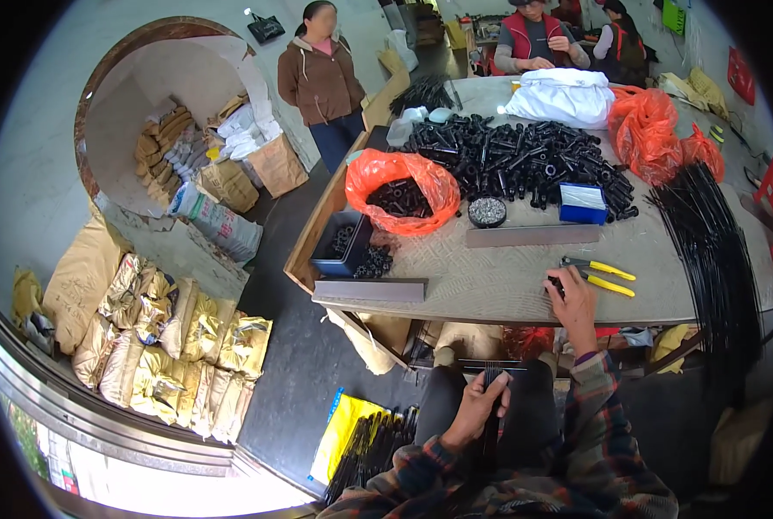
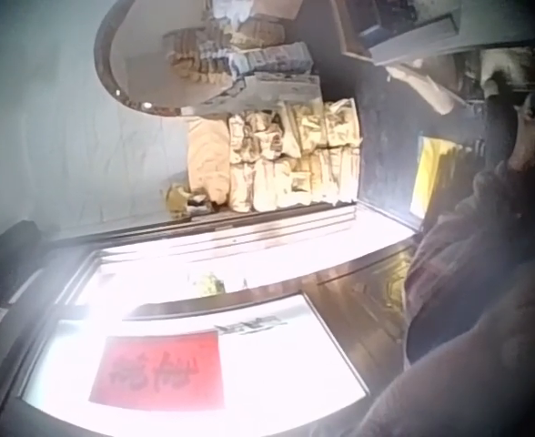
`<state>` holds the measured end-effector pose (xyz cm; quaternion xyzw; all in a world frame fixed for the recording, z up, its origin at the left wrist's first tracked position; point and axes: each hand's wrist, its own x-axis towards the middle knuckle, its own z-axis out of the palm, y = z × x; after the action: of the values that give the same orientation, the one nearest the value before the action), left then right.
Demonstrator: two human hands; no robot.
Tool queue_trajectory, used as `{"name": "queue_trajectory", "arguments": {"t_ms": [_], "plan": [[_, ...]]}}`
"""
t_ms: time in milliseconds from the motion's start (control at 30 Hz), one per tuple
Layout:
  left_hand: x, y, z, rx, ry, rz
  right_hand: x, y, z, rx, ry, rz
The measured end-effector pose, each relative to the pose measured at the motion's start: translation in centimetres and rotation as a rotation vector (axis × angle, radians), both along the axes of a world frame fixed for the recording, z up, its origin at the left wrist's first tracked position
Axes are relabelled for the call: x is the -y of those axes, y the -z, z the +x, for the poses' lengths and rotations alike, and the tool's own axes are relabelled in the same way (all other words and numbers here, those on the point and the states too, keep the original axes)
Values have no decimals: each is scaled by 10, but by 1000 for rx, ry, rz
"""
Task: Assembling black cables into plastic housings and securing them using pliers and crimping tools.
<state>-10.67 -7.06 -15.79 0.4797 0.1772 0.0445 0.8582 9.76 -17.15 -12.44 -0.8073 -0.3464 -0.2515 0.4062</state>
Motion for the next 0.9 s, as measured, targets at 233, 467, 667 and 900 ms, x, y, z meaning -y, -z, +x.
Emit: {"name": "queue_trajectory", "arguments": {"t_ms": [233, 467, 667, 900], "plan": [[-2, -4, 4, -8, -18, -15, -4, -1, 3, -18, 6, -4], [-2, 1, -1, 36, -10, -29, -3, -3, -1, -11, -9, -22], [2, 2, -9, 11, -6, -58, 1, 5, -6, -28, 5, -24], [2, -7, 2, 37, -42, -113, 10, 19, 19, -123, -88, 206]]}}
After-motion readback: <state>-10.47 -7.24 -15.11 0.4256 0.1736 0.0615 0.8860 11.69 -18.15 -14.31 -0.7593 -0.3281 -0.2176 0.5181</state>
